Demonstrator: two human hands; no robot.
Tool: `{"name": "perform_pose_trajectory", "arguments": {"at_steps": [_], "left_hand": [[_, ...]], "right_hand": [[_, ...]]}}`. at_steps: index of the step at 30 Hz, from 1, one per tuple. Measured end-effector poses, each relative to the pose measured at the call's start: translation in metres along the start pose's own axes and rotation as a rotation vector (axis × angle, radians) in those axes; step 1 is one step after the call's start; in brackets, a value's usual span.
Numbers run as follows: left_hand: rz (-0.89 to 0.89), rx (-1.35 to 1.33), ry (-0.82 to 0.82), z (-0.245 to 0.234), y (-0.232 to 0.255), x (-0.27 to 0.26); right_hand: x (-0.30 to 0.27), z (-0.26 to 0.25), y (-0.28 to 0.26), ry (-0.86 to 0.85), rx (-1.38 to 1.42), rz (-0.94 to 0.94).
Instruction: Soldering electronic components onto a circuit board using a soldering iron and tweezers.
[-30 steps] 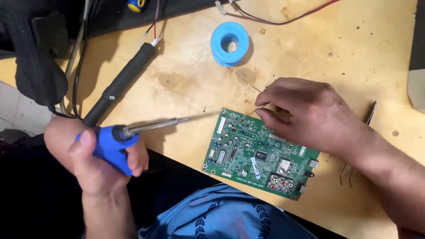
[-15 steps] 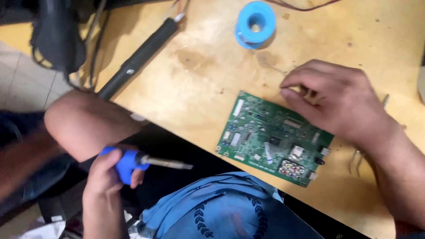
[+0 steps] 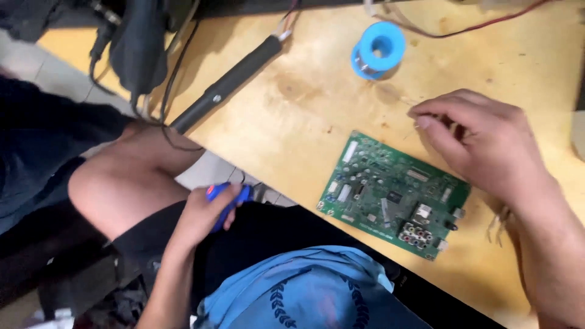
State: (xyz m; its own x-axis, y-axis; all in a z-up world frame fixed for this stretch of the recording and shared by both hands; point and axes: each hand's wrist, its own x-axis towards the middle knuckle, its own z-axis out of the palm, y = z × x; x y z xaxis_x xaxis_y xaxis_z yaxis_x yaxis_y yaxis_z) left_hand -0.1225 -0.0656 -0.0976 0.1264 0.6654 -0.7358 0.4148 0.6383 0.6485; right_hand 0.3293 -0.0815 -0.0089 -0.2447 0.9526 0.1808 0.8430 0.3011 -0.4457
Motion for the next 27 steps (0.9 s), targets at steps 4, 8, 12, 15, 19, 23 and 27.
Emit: {"name": "perform_pose_trajectory", "arguments": {"at_steps": [4, 8, 12, 15, 19, 23, 27], "left_hand": [[0.243, -0.058, -0.269, -0.034, -0.034, -0.022], [0.715, -0.437, -0.336, -0.048, -0.039, -0.051], [0.663, -1.093, 0.030, -0.005, -0.024, -0.041], [0.952, -0.549, -0.588, -0.031, 0.053, -0.025], [0.839, -0.471, -0.436, -0.010, 0.082, -0.015], [0.880, -0.482, -0.469, 0.006, 0.099, 0.001], [0.777, -0.354, -0.370, 0.022, 0.123, 0.002]], "right_hand": [[-0.009, -0.007, -0.002, 0.002, 0.059, 0.016], [-0.048, -0.030, -0.016, 0.062, 0.013, 0.133], [-0.114, -0.037, -0.016, 0.035, -0.254, 0.812], [-0.127, -0.034, -0.015, -0.134, -0.263, 1.176], [-0.143, -0.030, -0.017, 0.036, -0.090, 1.169], [-0.168, -0.032, -0.007, 0.171, 0.199, 1.203], [-0.219, -0.041, 0.024, 0.225, 0.546, 0.588]]}}
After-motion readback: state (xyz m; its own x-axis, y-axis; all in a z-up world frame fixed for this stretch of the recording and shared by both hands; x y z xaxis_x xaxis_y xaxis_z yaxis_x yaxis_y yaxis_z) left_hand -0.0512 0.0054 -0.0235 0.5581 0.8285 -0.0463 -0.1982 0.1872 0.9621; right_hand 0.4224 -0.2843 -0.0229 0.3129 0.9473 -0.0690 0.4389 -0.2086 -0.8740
